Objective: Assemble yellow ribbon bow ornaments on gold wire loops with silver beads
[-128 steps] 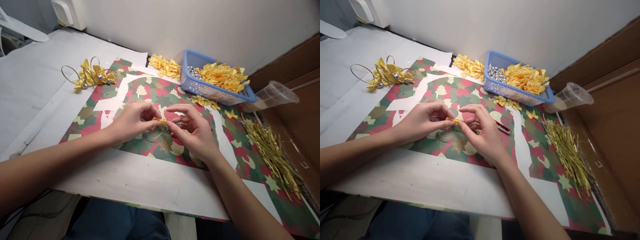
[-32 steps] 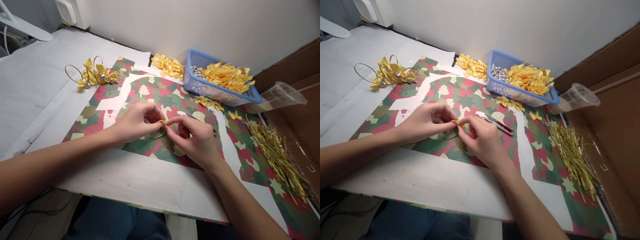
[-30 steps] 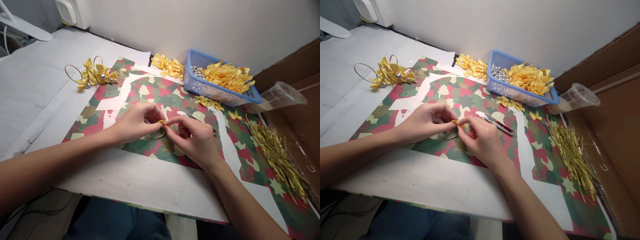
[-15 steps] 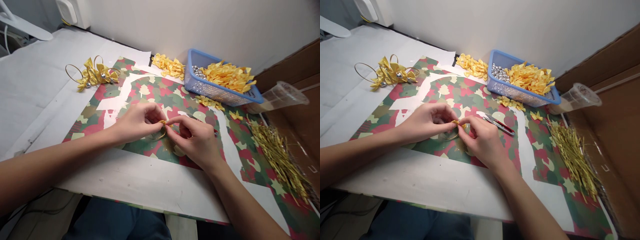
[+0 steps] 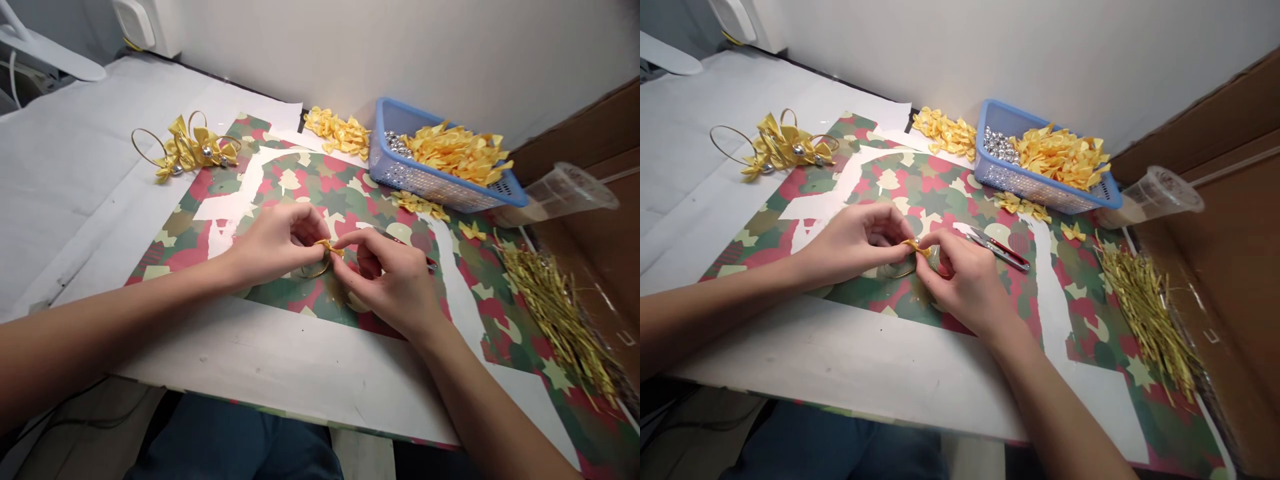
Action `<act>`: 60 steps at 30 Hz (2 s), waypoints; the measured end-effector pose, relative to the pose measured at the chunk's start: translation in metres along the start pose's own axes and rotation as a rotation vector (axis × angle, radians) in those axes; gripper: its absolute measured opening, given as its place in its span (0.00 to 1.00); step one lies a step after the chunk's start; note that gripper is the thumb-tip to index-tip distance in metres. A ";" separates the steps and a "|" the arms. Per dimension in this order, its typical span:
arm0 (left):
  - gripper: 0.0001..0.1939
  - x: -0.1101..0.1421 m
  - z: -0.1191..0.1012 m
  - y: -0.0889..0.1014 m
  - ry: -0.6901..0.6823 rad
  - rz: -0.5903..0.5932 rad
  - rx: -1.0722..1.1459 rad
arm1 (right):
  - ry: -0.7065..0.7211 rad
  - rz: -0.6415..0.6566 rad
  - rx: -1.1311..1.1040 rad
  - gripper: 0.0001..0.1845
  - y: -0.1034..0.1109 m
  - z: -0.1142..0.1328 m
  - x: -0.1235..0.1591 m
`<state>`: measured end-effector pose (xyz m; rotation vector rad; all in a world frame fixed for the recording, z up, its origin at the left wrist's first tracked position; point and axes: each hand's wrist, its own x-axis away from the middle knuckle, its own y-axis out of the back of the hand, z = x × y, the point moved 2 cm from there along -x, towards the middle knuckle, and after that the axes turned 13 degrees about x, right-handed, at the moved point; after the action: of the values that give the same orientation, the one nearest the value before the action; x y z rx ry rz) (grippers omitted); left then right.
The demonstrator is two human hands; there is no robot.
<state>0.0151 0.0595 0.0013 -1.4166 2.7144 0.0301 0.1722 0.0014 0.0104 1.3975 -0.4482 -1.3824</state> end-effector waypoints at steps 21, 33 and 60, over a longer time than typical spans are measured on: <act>0.05 0.001 -0.001 0.000 0.027 -0.003 0.001 | 0.009 -0.018 0.022 0.03 0.001 0.001 0.000; 0.05 0.001 -0.001 0.001 0.026 -0.007 0.003 | 0.018 -0.030 0.045 0.02 0.001 0.000 0.000; 0.07 0.002 -0.001 -0.001 0.010 -0.006 -0.038 | 0.024 -0.024 0.086 0.03 -0.002 0.001 0.001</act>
<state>0.0146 0.0577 0.0018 -1.4390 2.7316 0.0743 0.1711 0.0008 0.0079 1.4921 -0.4815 -1.3779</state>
